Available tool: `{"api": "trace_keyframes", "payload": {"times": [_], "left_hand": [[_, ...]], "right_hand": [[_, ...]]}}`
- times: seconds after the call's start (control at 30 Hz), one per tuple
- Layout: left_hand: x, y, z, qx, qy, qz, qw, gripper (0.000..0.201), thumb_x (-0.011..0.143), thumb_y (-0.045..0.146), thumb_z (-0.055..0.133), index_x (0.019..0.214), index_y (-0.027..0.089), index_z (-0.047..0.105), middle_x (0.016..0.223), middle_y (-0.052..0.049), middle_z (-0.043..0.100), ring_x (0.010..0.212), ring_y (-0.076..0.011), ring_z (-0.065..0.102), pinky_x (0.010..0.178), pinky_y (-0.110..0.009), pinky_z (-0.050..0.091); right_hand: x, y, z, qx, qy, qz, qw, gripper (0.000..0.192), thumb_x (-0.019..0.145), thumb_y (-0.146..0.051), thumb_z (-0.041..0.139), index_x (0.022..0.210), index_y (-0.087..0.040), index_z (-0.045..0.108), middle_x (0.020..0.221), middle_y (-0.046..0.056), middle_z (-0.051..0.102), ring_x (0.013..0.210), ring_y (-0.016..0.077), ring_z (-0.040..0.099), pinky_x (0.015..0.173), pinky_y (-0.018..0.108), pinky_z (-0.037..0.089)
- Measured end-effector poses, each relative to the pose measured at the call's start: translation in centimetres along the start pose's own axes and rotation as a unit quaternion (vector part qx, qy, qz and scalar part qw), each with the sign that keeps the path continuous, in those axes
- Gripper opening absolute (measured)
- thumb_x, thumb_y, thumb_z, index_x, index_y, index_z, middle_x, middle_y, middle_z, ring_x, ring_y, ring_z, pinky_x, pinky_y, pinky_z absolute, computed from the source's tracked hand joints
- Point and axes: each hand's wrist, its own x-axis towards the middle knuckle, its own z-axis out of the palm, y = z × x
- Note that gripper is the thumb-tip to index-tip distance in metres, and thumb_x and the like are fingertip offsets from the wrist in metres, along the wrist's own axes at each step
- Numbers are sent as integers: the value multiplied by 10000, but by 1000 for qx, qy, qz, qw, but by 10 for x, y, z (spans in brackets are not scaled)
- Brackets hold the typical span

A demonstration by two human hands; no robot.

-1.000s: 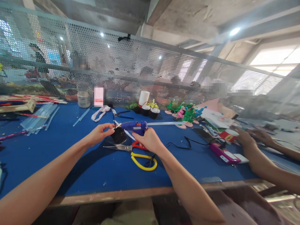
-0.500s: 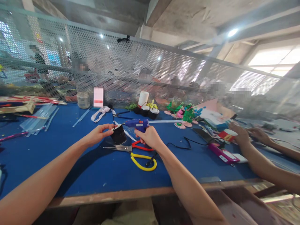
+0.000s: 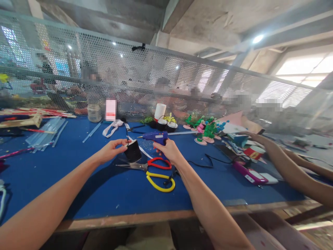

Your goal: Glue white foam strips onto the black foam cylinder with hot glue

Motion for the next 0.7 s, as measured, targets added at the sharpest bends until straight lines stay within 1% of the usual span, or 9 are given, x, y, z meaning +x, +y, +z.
{"api": "trace_keyframes", "payload": {"times": [0.07,0.17,0.27,0.33,0.43,0.5,0.53,0.6,0.7], "left_hand": [[0,0,0,9,4,-1,1000,320,652,495,578,625,190,484,1115,-93,611,1166,-233,444,998,-352,282],[0,0,2,52,15,14,998,279,678,451,557,638,187,477,1164,-109,578,1165,-248,440,1010,-396,257],[-1,1,4,134,28,63,989,192,707,373,523,669,187,490,1191,-121,553,1200,-248,397,1020,-429,228],[-1,1,6,193,30,102,975,150,720,329,502,678,185,501,1221,-128,525,1233,-245,349,1025,-440,216],[-3,2,9,261,29,139,955,132,738,290,484,671,180,518,1281,-124,468,1257,-244,301,1029,-464,202],[-4,3,11,294,29,149,944,128,750,270,477,669,182,525,1299,-110,452,1261,-243,291,1029,-486,189],[-5,4,12,309,27,151,939,122,753,260,476,671,185,528,1301,-103,452,1262,-243,289,1027,-495,184],[-7,6,14,339,26,159,927,107,754,237,476,683,190,541,1300,-96,456,1261,-243,292,1027,-502,179],[-9,8,19,382,26,184,905,102,745,198,478,703,191,571,1306,-96,451,1263,-255,291,1037,-502,149]], "right_hand": [[6,7,-1,-78,26,3,997,203,676,-335,584,628,-147,524,509,-4,563,448,108,520,434,204,387],[14,17,-2,-177,12,42,983,270,731,-379,535,565,-171,493,431,-4,529,422,130,532,433,215,382],[19,24,-1,-208,-11,74,975,356,766,-394,492,477,-188,457,344,0,484,371,145,524,439,234,399],[21,26,0,-235,-10,82,968,404,762,-395,503,419,-192,438,344,25,495,417,164,554,498,256,427],[21,24,0,-280,22,82,956,371,724,-384,563,428,-172,491,530,117,604,673,250,616,655,341,442],[18,18,0,-307,55,75,947,293,724,-363,572,522,-152,569,760,178,638,880,307,575,763,410,405],[15,13,1,-313,70,52,946,258,737,-352,561,589,-145,604,857,188,629,949,314,543,803,427,382],[9,4,5,-287,78,-41,954,237,779,-338,511,715,-150,641,945,165,611,991,278,517,848,407,365],[-1,-9,19,-155,7,-208,966,301,842,-341,400,805,-172,647,974,108,609,968,198,532,859,330,386]]}}
